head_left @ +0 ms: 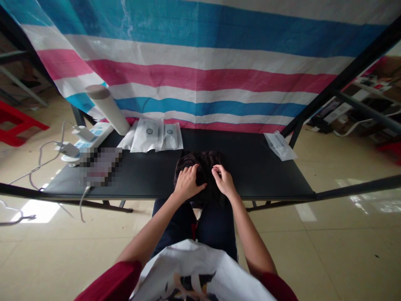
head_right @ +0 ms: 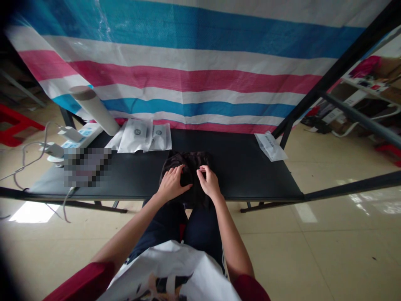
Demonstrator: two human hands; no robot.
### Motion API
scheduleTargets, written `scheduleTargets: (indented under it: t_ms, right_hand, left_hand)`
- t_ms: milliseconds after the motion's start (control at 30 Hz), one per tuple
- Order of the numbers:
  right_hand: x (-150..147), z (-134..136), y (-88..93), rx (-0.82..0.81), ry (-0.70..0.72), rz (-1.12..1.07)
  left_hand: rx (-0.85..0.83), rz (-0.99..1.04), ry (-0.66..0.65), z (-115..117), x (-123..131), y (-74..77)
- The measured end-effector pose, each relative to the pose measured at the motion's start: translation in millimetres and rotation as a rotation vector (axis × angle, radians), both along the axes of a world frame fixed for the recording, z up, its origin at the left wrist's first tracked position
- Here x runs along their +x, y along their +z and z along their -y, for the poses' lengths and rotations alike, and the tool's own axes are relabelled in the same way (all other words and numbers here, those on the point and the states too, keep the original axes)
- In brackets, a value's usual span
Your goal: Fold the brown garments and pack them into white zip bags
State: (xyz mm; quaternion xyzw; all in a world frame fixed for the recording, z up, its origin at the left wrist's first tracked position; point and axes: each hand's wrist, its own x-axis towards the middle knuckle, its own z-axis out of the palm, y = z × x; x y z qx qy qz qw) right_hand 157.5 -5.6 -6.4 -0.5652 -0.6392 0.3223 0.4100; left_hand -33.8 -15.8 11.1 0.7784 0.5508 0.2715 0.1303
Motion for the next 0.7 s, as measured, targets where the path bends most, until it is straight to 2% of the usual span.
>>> scheduleTargets:
  t_ms: [67,133,267,367,433,467,600,700]
  right_hand:
    - [0.7,0.2,-5.5,0.036,0.006,0.086]
    - [6.4,0.8,-9.4,0.065,0.005,0.120]
    - [22.3,1.5,-8.1,0.069,-0.021,0.151]
    - [27.2,2.1,-2.2,0.065,-0.037,0.172]
    - [25.6,3.3,0.4,0.091,-0.051,0.213]
    - [24.0,4.2,0.5,0.109,-0.054,0.244]
    - [19.7,8.3,-7.7,0.150,0.009,0.408]
    - [21.6,10.0,-17.1,0.154,0.057,0.495]
  left_hand:
    - [-0.064,0.009,0.026,0.4,-0.9,0.5]
    - [-0.107,0.068,0.149,2.8,-18.7,3.7]
    - [-0.036,0.105,0.563,14.4,-88.8,5.5]
    - [0.086,-0.010,0.725,27.7,-129.8,0.2]
    - [0.155,-0.050,0.719,36.2,-134.9,-1.6]
    - [0.167,-0.057,0.674,39.5,-130.9,-1.3]
    - [0.134,-0.069,0.371,40.7,-98.5,2.4]
    - [0.093,-0.118,0.250,30.6,-89.8,-4.2]
